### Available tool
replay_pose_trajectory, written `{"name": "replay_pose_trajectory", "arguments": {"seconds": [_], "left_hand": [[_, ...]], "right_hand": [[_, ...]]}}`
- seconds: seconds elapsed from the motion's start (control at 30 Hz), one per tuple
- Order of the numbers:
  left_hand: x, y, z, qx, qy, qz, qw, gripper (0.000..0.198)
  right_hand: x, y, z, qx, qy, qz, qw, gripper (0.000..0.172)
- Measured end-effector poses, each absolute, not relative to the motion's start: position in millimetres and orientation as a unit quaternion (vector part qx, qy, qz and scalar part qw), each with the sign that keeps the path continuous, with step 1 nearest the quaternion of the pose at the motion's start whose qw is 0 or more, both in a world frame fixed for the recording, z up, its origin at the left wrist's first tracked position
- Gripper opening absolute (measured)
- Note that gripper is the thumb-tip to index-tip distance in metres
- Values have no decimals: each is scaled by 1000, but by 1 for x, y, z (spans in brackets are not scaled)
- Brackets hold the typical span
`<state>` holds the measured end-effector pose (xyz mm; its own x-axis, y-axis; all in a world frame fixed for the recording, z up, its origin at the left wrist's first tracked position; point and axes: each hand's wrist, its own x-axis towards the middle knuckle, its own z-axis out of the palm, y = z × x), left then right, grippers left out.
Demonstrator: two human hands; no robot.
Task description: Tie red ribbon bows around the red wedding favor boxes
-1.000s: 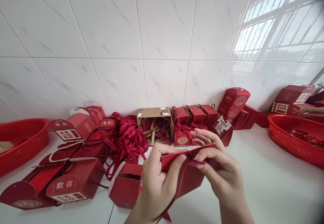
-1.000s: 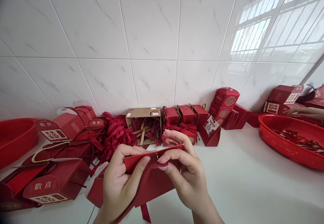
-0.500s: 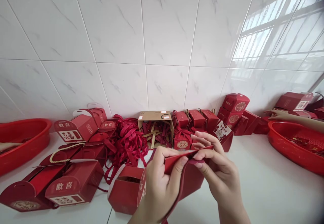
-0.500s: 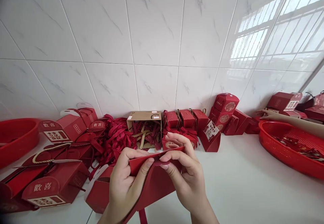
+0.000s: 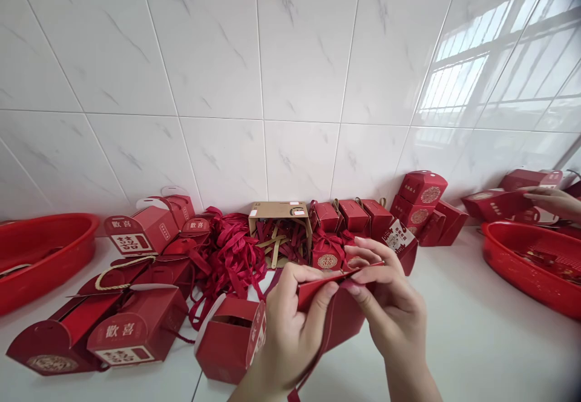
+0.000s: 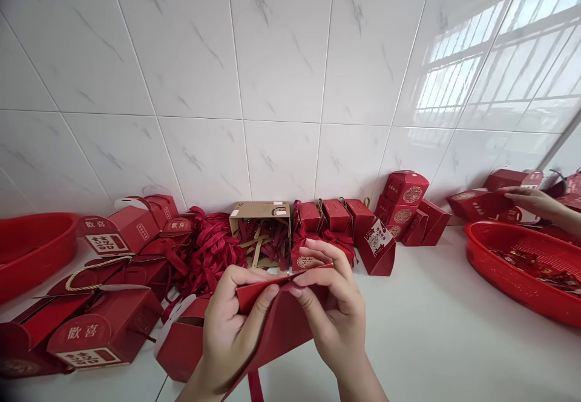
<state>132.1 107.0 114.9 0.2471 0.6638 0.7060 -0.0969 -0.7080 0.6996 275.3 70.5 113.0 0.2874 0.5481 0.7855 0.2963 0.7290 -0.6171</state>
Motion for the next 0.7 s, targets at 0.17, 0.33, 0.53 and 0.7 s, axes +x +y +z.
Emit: {"name": "replay_pose_trajectory", "arguments": {"seconds": [0.17, 0.33, 0.53, 0.7], "left_hand": [[134, 116, 115, 751, 75, 579, 307, 27], [134, 130, 115, 771, 51, 579, 261, 75], [121, 140, 128, 784, 107, 599, 123, 41], [106, 142, 140, 819, 97, 554, 116, 19]], "right_hand": [[279, 76, 110, -350, -551, 141, 745, 38], [289, 76, 110, -379, -482, 86, 785, 20], [291, 79, 112, -414, -460, 45, 784, 20], [289, 81, 113, -415, -473, 41, 776, 20]]}}
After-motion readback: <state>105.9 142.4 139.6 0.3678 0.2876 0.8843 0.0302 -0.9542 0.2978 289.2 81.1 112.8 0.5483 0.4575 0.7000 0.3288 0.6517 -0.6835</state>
